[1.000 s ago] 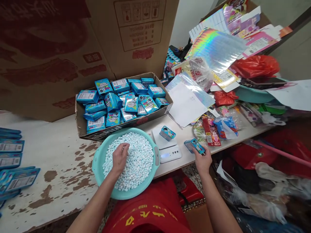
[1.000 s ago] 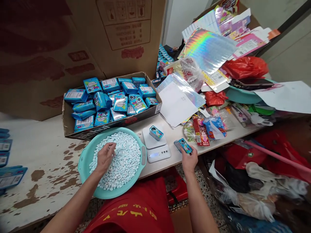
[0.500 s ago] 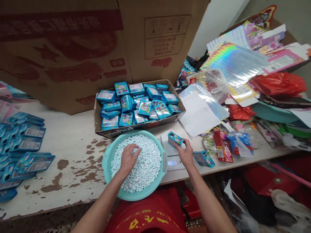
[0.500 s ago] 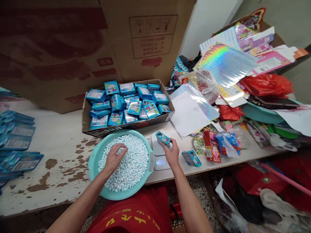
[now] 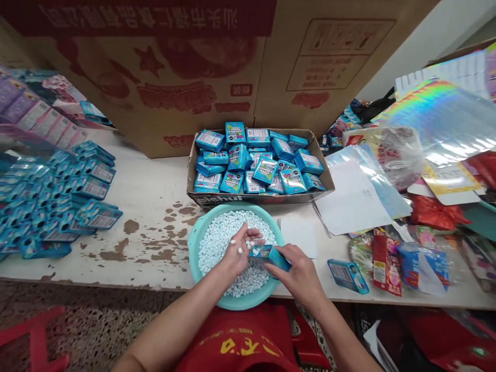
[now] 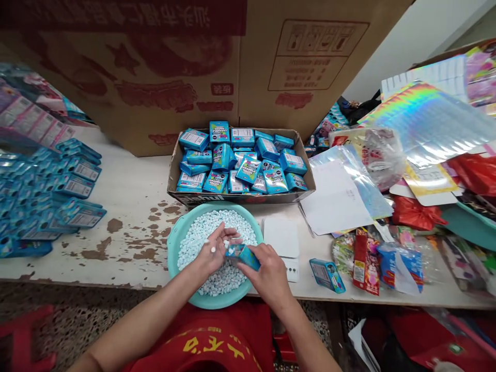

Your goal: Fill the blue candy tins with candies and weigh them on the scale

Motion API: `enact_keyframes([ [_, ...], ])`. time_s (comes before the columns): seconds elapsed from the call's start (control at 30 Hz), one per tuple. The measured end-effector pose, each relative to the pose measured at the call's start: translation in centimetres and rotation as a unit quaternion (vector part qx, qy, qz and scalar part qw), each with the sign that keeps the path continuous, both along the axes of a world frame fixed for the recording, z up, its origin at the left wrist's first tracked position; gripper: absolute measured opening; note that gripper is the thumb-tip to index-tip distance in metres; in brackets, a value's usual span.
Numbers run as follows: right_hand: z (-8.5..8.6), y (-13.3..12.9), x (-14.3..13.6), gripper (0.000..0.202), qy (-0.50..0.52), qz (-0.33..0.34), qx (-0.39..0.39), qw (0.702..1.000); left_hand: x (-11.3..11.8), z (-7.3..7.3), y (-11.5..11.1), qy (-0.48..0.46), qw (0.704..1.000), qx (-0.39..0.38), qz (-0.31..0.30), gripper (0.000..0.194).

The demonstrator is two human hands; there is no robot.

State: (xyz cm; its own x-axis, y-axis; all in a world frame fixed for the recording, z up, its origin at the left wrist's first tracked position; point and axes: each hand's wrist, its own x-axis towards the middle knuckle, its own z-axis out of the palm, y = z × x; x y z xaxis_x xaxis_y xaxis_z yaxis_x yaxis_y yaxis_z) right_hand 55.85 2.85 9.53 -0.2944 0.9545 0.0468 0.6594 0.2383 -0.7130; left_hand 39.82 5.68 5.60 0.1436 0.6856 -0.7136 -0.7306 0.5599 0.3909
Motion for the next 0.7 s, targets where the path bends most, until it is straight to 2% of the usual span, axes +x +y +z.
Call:
enact_keyframes([
  [0.1, -0.1, -0.3, 0.3, 0.027, -0.007, -0.006, -0.049, 0.999, -0.4, -0.5, -0.4, -0.011, 1.000, -0.027, 0.001, 0.029],
  [0.23, -0.2, -0.4, 0.4, 0.029, 0.021, -0.037, -0.079, 0.996, -0.5, -1.3, -0.6, 0.019, 1.000, -0.019, -0.003, 0.023],
  [0.4, 0.0, -0.9, 0.9, 0.028, 0.089, -0.088, -0.103, 0.987, -0.8, -2.3, -1.1, 0.080, 0.994, -0.002, -0.073, 0.027],
  [0.47, -0.2, -1.1, 1.8, 0.028, 0.142, -0.119, -0.108, 0.977, -1.1, -2.5, -1.2, 0.179, 0.976, 0.051, -0.115, 0.029],
  [0.5, -0.5, -1.2, 2.4, 0.028, 0.174, -0.145, -0.109, 0.968, -1.3, -2.5, -1.2, 0.259, 0.951, 0.096, -0.141, 0.028],
  [0.53, -1.1, -1.1, 3.2, 0.030, 0.206, -0.182, -0.108, 0.955, -1.6, -2.5, -1.3, 0.353, 0.908, 0.151, -0.168, 0.025],
  [0.63, -3.8, 0.0, 5.7, 0.042, 0.280, -0.315, -0.079, 0.903, -2.3, -2.6, -1.2, 0.594, 0.712, 0.296, -0.229, 0.014],
  [0.67, -4.9, 0.6, 6.5, 0.045, 0.291, -0.352, -0.063, 0.887, -2.4, -2.8, -1.2, 0.635, 0.659, 0.322, -0.245, 0.017],
  [0.7, -6.1, 1.3, 7.2, 0.048, 0.297, -0.377, -0.048, 0.876, -2.5, -3.0, -1.1, 0.657, 0.622, 0.336, -0.261, 0.021],
])
